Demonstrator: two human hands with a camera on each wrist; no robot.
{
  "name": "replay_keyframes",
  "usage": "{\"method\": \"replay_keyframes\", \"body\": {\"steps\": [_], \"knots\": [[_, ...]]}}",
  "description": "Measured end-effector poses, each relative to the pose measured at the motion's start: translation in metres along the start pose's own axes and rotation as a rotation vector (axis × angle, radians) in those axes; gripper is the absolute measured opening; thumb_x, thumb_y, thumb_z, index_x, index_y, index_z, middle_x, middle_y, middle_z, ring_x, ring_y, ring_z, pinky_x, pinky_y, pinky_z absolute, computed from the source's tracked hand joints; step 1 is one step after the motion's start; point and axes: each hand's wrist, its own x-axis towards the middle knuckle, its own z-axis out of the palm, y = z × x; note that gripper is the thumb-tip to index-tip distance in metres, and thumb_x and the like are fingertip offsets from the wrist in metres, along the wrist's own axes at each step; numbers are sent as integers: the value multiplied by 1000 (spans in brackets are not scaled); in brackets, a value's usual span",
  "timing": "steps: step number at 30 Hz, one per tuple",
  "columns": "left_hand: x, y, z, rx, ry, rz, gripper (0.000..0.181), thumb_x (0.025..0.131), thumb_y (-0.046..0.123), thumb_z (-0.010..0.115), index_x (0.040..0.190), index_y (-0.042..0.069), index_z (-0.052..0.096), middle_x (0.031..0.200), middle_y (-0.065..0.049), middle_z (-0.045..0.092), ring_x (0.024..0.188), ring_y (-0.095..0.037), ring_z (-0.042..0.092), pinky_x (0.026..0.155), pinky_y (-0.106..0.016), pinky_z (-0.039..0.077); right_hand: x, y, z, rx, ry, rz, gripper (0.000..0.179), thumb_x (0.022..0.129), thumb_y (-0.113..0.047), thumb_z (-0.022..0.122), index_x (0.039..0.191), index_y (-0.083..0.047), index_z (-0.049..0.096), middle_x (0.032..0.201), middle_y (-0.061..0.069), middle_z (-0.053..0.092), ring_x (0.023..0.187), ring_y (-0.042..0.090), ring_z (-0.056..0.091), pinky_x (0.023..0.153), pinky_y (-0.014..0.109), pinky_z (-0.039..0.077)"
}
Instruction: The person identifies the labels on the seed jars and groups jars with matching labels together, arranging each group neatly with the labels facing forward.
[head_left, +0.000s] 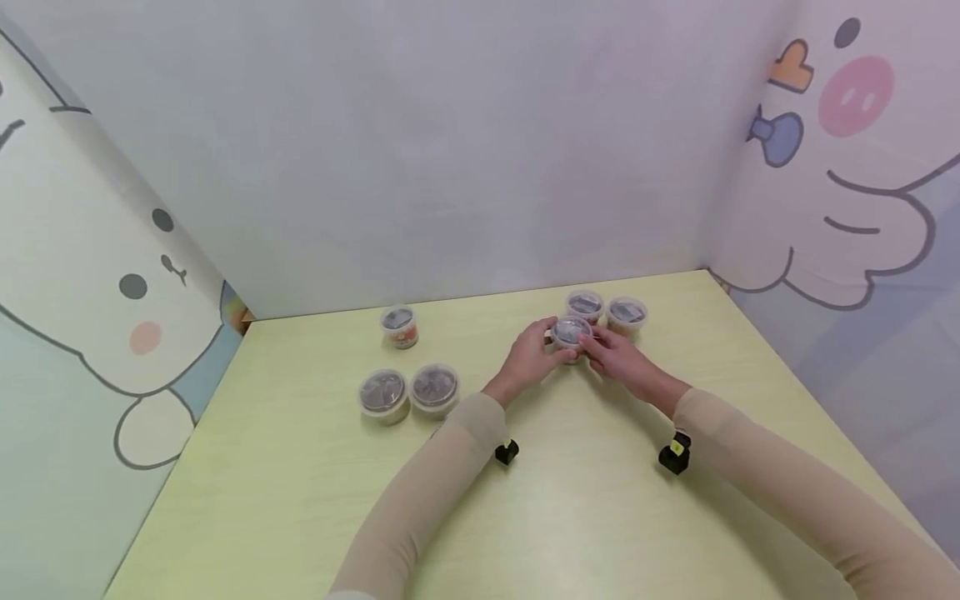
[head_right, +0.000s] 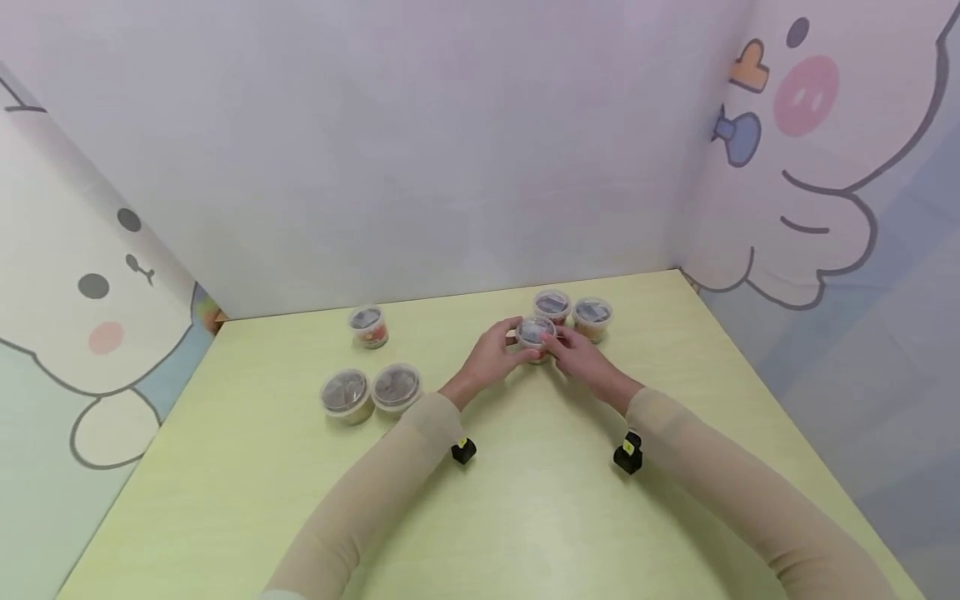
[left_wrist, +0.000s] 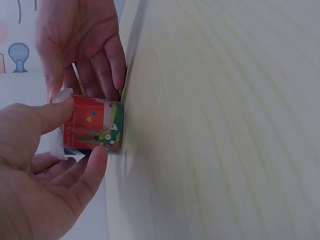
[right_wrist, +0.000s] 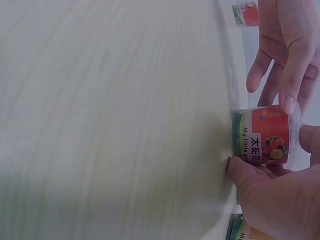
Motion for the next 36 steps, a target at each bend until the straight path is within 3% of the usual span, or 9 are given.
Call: {"method": "replay_keyframes", "body": {"steps": [8, 15, 20, 22, 25, 29, 36], "knots": [[0, 0, -5, -5, -5, -8, 73, 95, 26, 74, 154, 2, 38, 153, -14, 46, 128, -30, 57, 101, -32, 50, 3, -4, 1, 5, -26, -7, 49, 109, -39, 45, 140, 0, 44, 87, 6, 48, 73, 15, 42, 63, 27, 37], [1, 1, -7, -100, -5, -48, 75, 92, 21, 78, 153, 2, 40, 152, -13, 48, 127, -31, 58, 96, -30, 53, 6, -7, -2, -64, -62, -12, 51, 110, -39, 42, 141, 1, 44, 93, 7, 49, 79, 16, 46, 70, 27, 42], [-5, 0, -10, -198, -35, -79, 77, 92, 25, 79, 154, 2, 39, 151, -13, 48, 126, -29, 60, 92, -31, 55, 1, -4, -5, -45, -115, 6, 62, 111, -40, 40, 156, 1, 31, 126, 21, 54, 111, 25, 54, 96, 35, 48], [-10, -1, -14, -265, -42, -87, 76, 92, 25, 79, 153, 2, 40, 149, -14, 50, 124, -28, 61, 90, -32, 56, -2, -3, -4, -6, -152, 10, 67, 111, -41, 38, 160, 0, 18, 147, 27, 44, 131, 34, 49, 109, 42, 42], [-17, -1, -21, -347, -43, -93, 75, 93, 27, 78, 153, 1, 40, 146, -13, 53, 121, -26, 63, 89, -33, 56, -9, -5, -3, 32, -191, 8, 72, 111, -44, 37, 162, -3, 7, 160, 29, 25, 143, 43, 34, 114, 51, 33], [-27, 5, -34, -341, -46, -86, 76, 95, 34, 75, 153, 0, 40, 146, -13, 53, 117, -24, 64, 85, -33, 58, -16, -13, 1, 22, -196, 6, 75, 109, -51, 37, 163, -6, 12, 160, 27, 28, 139, 44, 42, 112, 51, 36], [-51, 14, -58, -310, -61, -78, 68, 99, 38, 68, 153, 5, 43, 139, -11, 56, 107, -25, 66, 83, -38, 59, -26, -32, 13, 86, -242, -12, 73, 107, -55, 38, 159, -6, 24, 150, 22, 39, 126, 33, 56, 107, 46, 45]]}}
